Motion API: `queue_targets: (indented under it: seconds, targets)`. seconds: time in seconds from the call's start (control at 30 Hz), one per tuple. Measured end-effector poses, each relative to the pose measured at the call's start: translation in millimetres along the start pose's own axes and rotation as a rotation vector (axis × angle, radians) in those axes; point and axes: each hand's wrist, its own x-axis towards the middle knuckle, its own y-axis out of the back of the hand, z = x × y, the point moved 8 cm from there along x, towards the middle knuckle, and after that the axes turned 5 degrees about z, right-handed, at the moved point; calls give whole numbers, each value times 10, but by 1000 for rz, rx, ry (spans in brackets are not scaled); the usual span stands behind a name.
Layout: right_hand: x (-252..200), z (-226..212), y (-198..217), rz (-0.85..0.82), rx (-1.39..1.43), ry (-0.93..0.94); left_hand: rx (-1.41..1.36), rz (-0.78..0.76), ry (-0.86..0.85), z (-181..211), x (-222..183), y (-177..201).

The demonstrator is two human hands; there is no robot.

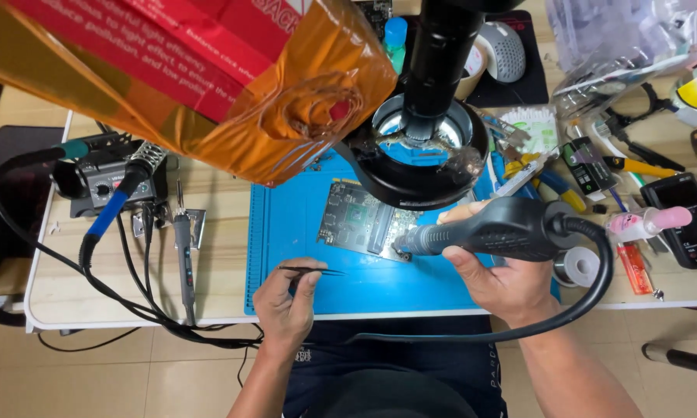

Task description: Repairing a circuit board by using a heat gun and tweezers while observing the work through a digital microscope.

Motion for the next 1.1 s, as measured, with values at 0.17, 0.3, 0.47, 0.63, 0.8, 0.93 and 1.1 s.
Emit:
queue_targets:
  seconds: [0.17,0.3,0.47,0.63,0.8,0.93,1.1]
  targets:
    - [-60,60,-19,1,31,-33,2,3,-26,36,13,-2]
    - [-83,110,-18,1,9,-38,9,-1,-1,1,-4,2]
    - [-99,106,-11,6,8,-30,-2,8,-45,32,22,-14]
    - [-113,127,11,8,58,-37,0,-5,-36,73,37,-48]
    - [-116,138,35,13,54,-29,-19,-19,-67,268,163,-156]
    - [-115,190,10,16,61,-52,-68,4,-163,450,413,-333]
    - [-71,48,25,161,8,190,-135,69,-311,630,676,-502]
